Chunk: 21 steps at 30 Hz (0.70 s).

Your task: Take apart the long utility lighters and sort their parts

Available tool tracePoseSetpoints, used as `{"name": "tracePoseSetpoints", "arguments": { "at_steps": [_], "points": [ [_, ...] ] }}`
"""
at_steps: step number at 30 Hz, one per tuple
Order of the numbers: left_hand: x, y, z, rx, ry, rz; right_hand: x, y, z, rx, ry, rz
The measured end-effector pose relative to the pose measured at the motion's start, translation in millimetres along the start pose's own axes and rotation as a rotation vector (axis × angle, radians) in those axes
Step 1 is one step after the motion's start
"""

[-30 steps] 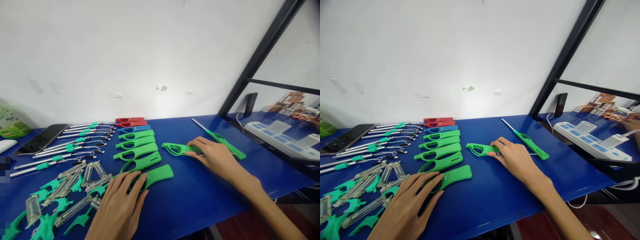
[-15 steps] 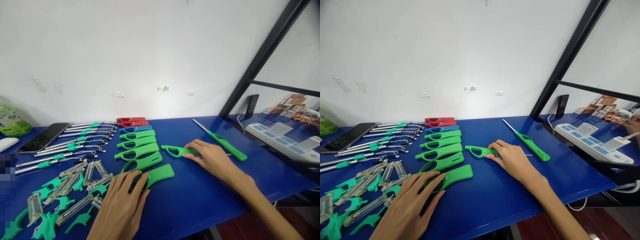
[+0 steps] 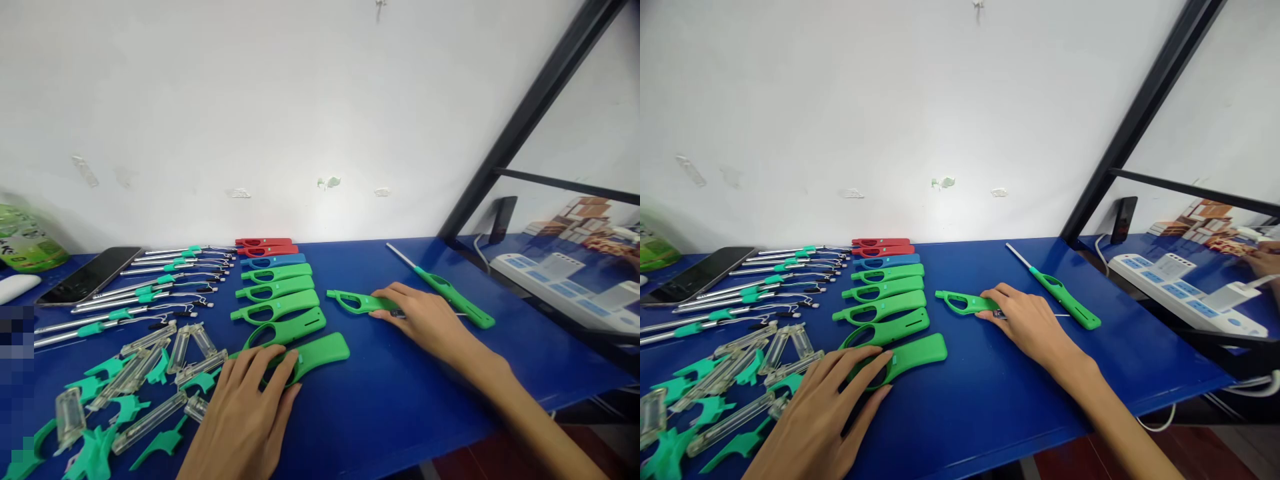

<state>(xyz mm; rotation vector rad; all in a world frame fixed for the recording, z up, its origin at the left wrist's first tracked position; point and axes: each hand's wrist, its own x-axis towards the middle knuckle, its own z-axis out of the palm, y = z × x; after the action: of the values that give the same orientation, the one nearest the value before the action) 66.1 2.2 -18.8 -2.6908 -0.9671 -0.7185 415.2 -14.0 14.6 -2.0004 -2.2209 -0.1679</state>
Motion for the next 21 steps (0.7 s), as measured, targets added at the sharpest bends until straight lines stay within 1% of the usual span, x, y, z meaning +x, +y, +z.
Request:
{"name": "tracePoseSetpoints", "arguments": {
  "at_steps": [2,4,8,11,14,17,21],
  "points": [
    [-0.4,0.2,1.0,0.006,0.014,0.006,11.7,5.8,-0.5,-0.018,-0.019,0.007],
    [-0.9,0.0,1.9,0.009,0.027,0.01,30.5,12.3,-0.8,-0.03,-0.042,0.008],
    [-1.8,-0.4,2.3,0.023,0.043,0.013,83.1,19.9,1.5,-0.046,-0.083,-0.003],
    [-1.4,0.0,3.0,0.035,0.053,0.012,123.2,16.8,7.5,-0.051,-0.086,-0.021],
    [0.0,-0.2,4.6,0.048,0.087,0.021,152.7,9.4,15.1,-0.05,-0.073,-0.035],
    [1.0,-2.0,6.6,0.054,0.095,0.023,168.4,3.3,20.1,-0.051,-0.058,-0.041],
    [0.6,-4.7,8.1,0.055,0.061,0.012,173.1,1.8,20.4,-0.058,-0.053,-0.047]
  ]
}}
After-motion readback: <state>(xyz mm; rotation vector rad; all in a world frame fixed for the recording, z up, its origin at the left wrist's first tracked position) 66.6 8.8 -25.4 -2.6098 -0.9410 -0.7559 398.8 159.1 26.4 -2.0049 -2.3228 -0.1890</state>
